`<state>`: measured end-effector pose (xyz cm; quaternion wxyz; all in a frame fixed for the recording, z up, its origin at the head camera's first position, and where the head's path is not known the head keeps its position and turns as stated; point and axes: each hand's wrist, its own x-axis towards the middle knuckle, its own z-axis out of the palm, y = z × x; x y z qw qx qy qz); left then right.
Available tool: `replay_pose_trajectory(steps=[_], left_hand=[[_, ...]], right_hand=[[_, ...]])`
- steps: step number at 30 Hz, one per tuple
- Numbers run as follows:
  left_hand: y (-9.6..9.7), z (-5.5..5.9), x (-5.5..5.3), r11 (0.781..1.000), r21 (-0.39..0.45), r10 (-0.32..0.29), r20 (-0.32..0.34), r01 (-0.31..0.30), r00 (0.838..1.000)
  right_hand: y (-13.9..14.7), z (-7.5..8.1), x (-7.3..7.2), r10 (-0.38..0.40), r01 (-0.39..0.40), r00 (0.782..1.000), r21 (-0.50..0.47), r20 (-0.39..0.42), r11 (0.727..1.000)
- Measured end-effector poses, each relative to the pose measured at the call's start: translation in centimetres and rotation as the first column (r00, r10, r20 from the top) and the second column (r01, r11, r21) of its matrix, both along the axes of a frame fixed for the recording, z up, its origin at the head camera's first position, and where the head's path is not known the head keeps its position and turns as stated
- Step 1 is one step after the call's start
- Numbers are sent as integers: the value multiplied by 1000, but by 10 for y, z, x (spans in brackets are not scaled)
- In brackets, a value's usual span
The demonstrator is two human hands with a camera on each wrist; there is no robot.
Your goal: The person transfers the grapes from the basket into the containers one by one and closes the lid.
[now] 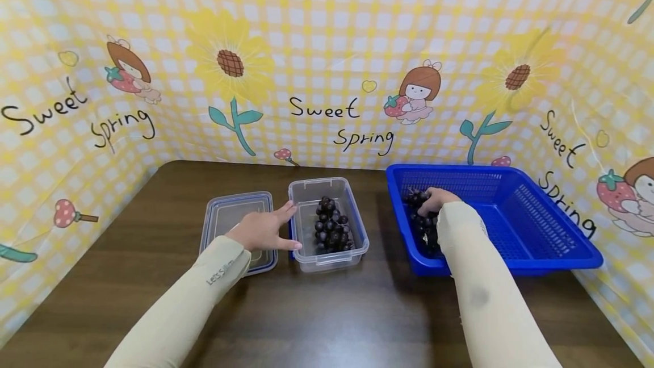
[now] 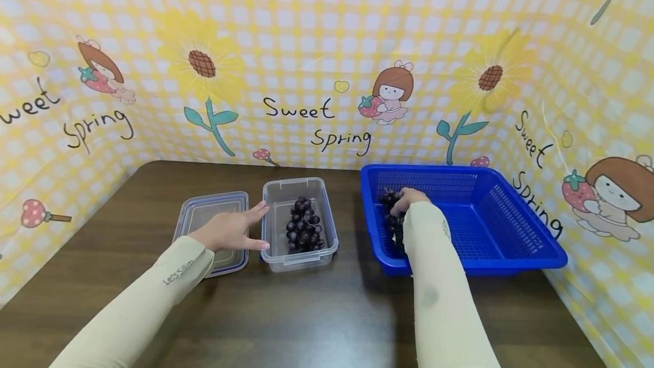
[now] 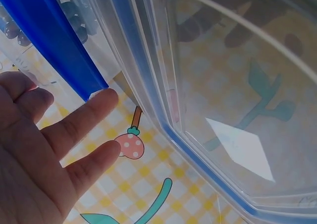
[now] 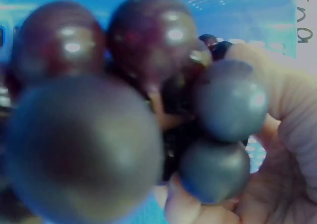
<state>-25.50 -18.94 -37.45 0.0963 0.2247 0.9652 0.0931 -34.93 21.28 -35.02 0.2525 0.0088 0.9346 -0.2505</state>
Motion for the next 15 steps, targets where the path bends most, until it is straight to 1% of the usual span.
replay_pose_trajectory(steps=[3, 6, 10, 13, 15], left_hand=[[-1, 0, 0, 1000, 6, 6, 5, -6, 1000], [-2, 1, 0, 1000, 5, 7, -4, -7, 1000], [-2, 2, 0, 1000, 2, 4, -2, -4, 1000], [-1, 2, 0, 1000, -1, 3, 4, -3, 1000], [0, 1, 1, 1000, -5, 0, 6, 0, 1000]], right_hand=[[0, 4, 0, 24, -24, 1000, 5, 7, 1000], [-1, 7, -1, 75, -75, 997, 11, -31, 997], [-1, 11, 0, 112, -111, 990, 16, -79, 994], [-1, 17, 5, 82, -87, 995, -79, -59, 993], [0, 23, 8, 54, -59, 998, -175, -33, 983]])
